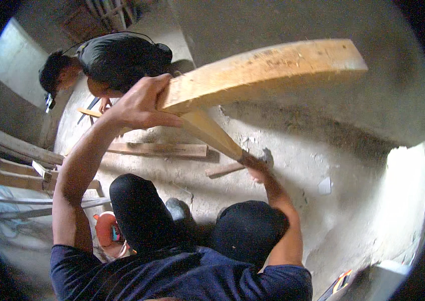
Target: The person kneels on the floor and assembles a curved wooden frame by aligning pieces and hammering nails to join them. A coworker saws wood nearby while the person retrieves nails from a bucket and secures the frame components.
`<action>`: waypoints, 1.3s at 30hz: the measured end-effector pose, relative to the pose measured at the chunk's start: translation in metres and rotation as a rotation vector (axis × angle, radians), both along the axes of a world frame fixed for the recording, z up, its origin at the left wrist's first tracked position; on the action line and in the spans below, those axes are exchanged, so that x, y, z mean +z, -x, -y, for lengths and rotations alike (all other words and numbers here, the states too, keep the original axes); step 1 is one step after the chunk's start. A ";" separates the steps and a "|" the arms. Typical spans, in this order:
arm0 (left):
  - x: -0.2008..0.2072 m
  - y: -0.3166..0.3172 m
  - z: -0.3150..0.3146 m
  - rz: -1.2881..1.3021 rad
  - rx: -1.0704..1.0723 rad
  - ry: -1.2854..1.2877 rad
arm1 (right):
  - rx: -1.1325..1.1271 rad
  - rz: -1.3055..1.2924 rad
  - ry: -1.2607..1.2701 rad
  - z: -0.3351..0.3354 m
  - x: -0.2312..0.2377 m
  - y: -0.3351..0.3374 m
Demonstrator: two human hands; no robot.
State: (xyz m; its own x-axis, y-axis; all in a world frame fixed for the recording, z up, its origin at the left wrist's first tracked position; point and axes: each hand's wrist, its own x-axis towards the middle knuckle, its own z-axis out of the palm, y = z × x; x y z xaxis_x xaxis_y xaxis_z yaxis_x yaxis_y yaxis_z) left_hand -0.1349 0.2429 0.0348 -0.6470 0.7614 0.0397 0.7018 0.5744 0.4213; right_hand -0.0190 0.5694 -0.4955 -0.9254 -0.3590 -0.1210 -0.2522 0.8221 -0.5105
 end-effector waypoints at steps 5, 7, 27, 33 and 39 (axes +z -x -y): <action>0.008 0.004 -0.001 -0.009 -0.005 0.100 | -0.207 -0.055 -0.241 0.008 0.015 -0.011; 0.009 0.002 0.001 -0.006 -0.030 0.115 | -0.309 0.091 -0.267 0.001 0.029 -0.030; 0.015 0.003 0.009 0.076 -0.172 0.066 | 0.179 -1.012 -0.281 0.105 0.580 -0.034; 0.017 0.003 0.012 0.136 -0.177 0.118 | 0.038 -0.598 -0.546 0.104 0.582 0.003; 0.014 0.005 0.014 0.084 -0.250 0.178 | 0.023 -0.517 -0.560 0.109 0.587 0.000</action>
